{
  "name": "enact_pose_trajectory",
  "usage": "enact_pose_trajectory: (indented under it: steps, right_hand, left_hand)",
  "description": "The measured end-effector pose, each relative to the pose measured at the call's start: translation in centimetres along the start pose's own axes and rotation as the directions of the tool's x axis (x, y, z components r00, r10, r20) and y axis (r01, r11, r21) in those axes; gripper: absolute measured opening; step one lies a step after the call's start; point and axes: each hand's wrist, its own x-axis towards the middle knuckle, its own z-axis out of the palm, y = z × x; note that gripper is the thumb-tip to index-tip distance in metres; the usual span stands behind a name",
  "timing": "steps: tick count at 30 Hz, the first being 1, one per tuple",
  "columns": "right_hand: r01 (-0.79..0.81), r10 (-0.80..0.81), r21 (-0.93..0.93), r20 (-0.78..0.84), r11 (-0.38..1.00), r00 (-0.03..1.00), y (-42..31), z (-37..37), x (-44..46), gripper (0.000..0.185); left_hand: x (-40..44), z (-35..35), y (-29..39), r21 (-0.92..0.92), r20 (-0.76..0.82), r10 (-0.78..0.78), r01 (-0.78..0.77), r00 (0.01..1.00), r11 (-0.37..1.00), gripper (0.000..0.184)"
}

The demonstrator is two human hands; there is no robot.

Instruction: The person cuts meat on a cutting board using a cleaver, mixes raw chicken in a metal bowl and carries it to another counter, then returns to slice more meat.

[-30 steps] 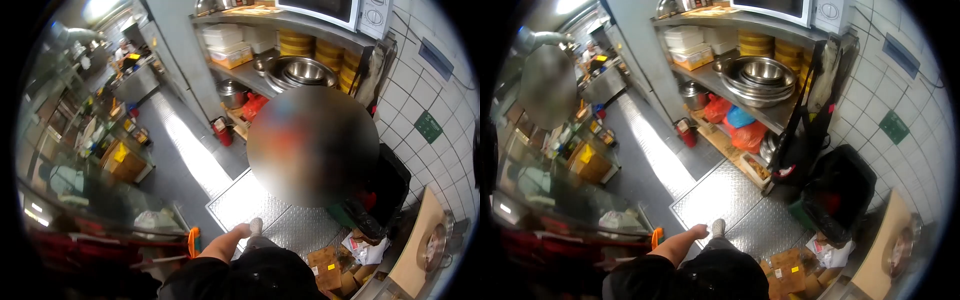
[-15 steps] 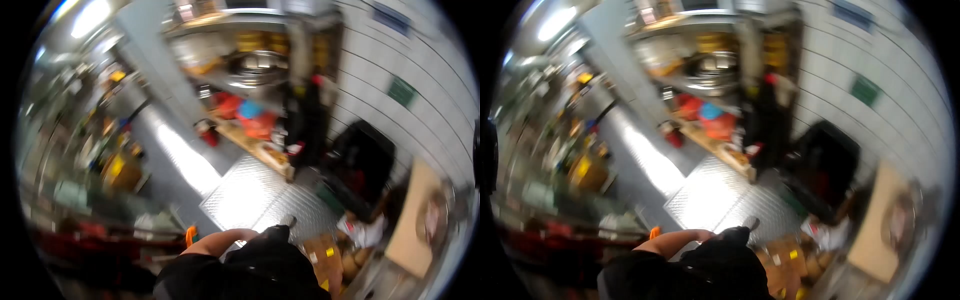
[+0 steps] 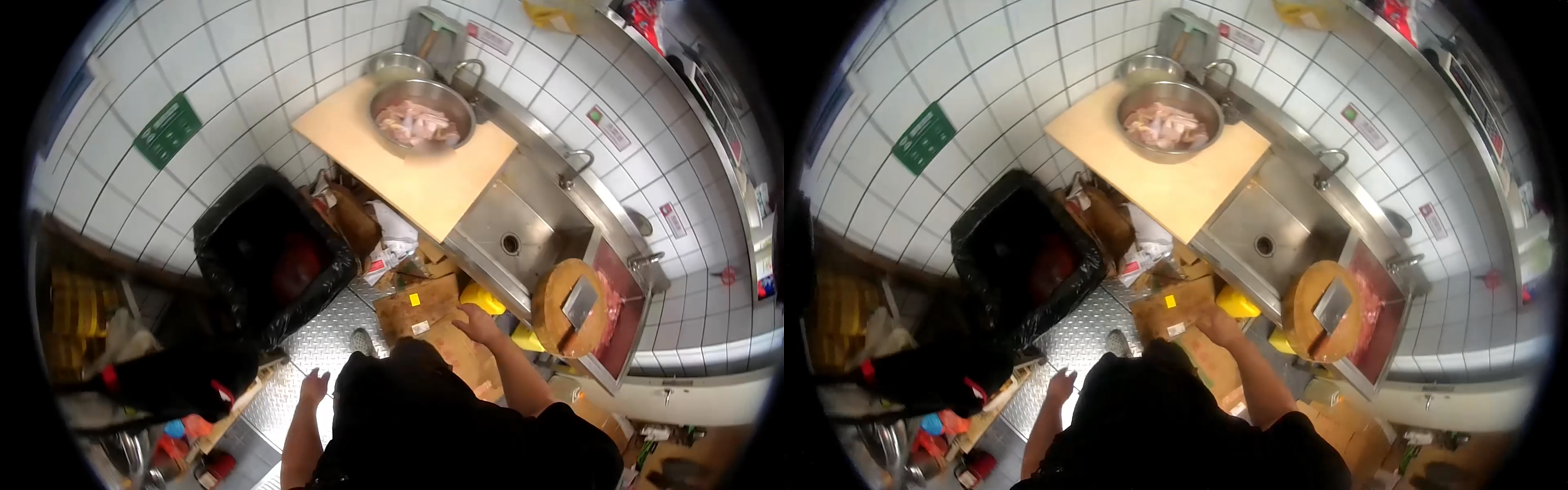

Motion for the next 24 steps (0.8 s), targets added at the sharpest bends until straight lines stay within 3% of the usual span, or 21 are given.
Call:
enact_pose_trajectory:
  steps: [2, 7, 10, 14, 18, 20, 22, 24]
  right_hand:
    - [-0.011, 0.012, 0.017, -0.072, 1.000, 0.997, -1.2, -0.2, -0.5, 0.055]
    - [0.008, 0.025, 0.151, -0.220, 0.989, 0.975, -2.9, -3.2, 2.0, 0.053]
    - [-0.001, 0.046, 0.165, -0.271, 0.986, 0.961, -2.2, -4.5, 4.5, 0.052]
    - [0.029, 0.028, 0.199, -0.275, 0.979, 0.961, -0.4, -6.8, 8.6, 0.049]
    - [0.038, 0.014, 0.211, -0.243, 0.977, 0.970, 1.6, -11.5, 12.0, 0.045]
    - [0.004, 0.055, 0.261, -0.216, 0.965, 0.975, 3.1, -13.9, 12.8, 0.045]
    - [-0.026, 0.093, 0.312, -0.200, 0.950, 0.975, 4.8, -16.3, 13.2, 0.047]
    - [-0.044, 0.116, 0.275, -0.251, 0.961, 0.961, 7.7, -16.9, 13.4, 0.046]
  left_hand:
    - [3.9, -3.9, 3.0, -0.019, -0.073, 0.222, -0.224, 0.972, 0.974, 0.063]
    - [10.9, -12.2, 20.2, -0.248, -0.094, 0.360, -0.372, 0.928, 0.895, 0.052]
    - [13.3, -13.1, 28.6, -0.553, -0.040, 0.338, -0.303, 0.940, 0.776, 0.049]
    - [15.6, -15.0, 40.3, -0.761, -0.034, 0.299, -0.219, 0.954, 0.610, 0.051]
    - [19.6, -17.3, 50.8, -0.875, -0.038, 0.246, -0.151, 0.968, 0.460, 0.054]
    - [23.5, -17.7, 54.4, -0.889, -0.171, 0.180, -0.230, 0.969, 0.397, 0.053]
    - [27.4, -19.1, 57.7, -0.899, -0.229, 0.112, -0.254, 0.967, 0.356, 0.043]
    - [31.3, -21.0, 59.4, -0.904, -0.191, 0.090, -0.211, 0.977, 0.371, 0.036]
